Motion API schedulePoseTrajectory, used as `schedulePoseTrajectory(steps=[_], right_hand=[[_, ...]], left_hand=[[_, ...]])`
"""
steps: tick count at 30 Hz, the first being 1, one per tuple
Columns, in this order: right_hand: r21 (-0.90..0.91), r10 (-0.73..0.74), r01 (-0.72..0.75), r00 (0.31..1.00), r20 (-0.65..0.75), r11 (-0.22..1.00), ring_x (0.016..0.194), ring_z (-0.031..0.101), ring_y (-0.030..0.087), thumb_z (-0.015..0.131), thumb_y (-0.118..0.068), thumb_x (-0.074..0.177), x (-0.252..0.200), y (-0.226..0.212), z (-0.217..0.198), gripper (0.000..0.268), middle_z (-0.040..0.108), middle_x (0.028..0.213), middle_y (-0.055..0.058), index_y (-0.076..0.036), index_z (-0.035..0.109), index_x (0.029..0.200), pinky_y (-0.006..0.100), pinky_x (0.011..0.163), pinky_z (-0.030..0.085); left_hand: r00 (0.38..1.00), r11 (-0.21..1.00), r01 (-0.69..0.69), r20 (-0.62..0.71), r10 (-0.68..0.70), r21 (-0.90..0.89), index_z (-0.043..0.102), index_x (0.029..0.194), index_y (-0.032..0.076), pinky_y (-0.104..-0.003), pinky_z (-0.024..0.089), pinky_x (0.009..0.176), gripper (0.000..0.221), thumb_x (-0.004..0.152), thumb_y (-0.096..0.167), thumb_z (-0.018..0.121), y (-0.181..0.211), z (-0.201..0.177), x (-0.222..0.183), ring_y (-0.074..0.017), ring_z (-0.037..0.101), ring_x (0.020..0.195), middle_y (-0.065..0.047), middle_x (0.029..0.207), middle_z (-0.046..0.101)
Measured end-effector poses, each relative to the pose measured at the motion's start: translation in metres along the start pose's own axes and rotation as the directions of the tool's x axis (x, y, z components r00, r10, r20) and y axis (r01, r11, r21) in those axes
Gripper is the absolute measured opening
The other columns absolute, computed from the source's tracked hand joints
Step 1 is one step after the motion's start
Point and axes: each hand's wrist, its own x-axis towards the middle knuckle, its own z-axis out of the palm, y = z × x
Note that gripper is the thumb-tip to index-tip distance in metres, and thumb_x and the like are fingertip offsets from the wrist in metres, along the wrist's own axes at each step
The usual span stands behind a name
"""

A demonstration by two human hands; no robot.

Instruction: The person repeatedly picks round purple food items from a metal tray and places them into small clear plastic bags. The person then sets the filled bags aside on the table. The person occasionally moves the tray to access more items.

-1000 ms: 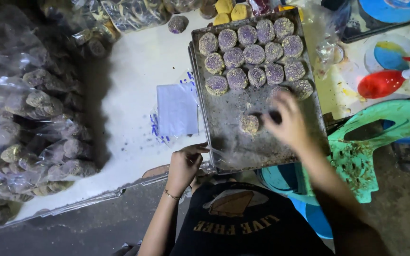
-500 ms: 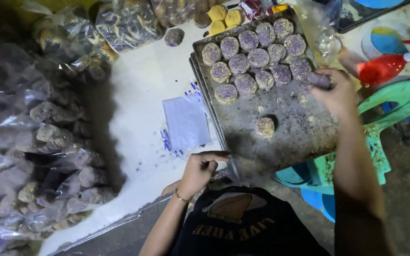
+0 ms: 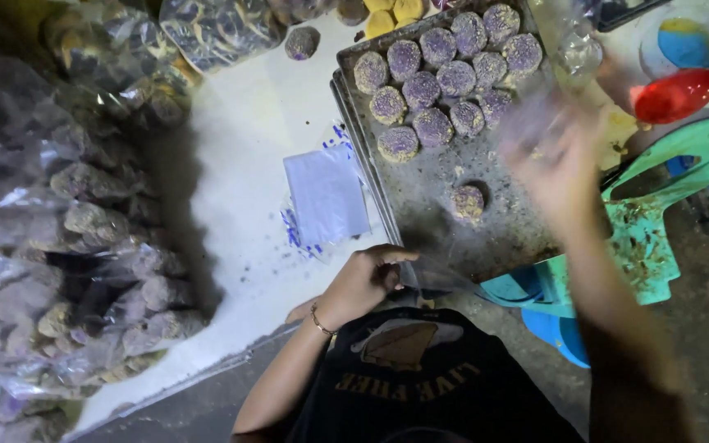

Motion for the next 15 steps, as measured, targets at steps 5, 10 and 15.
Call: schedulePoseTrajectory(steps=[5,10,15], right_hand=[[-0.159,0.052,-0.015,0.971,0.235,0.987,0.11,0.067,0.048,0.091,-0.017,0.07,-0.077,-0.066,0.015,0.087,0.032,0.152,0.02,-0.019,0.054,0.148,0.056,0.077,0.064],[0.351,-0.143,0.011,0.924,0.354,0.936,0.11,0.068,0.037,0.1,-0.012,0.049,-0.04,-0.056,-0.016,0.081,0.055,0.13,0.017,-0.006,0.068,0.123,0.035,0.066,0.063],[0.19,-0.574,0.593,0.57,0.588,0.783,0.108,0.07,0.033,0.086,-0.008,0.065,-0.083,0.002,0.02,0.043,0.064,0.124,0.011,-0.021,0.075,0.104,0.037,0.08,0.062]], left_hand=[[0.992,0.992,0.098,-0.074,-0.105,-0.082,0.072,0.122,-0.002,-0.037,0.057,0.063,0.038,0.088,-0.009,0.058,-0.013,0.033,0.008,-0.0319,0.075,0.073,-0.026,0.105,0.075],[0.993,0.942,0.115,0.02,-0.115,-0.316,0.058,0.139,-0.006,-0.033,0.055,0.071,0.057,0.083,-0.002,0.066,0.035,0.035,0.033,-0.0246,0.068,0.075,-0.026,0.102,0.073],[0.977,0.994,-0.107,-0.188,0.099,-0.031,0.054,0.142,-0.003,-0.042,0.054,0.079,0.066,0.076,-0.003,0.064,0.034,0.053,0.045,-0.0331,0.064,0.092,-0.024,0.123,0.067]])
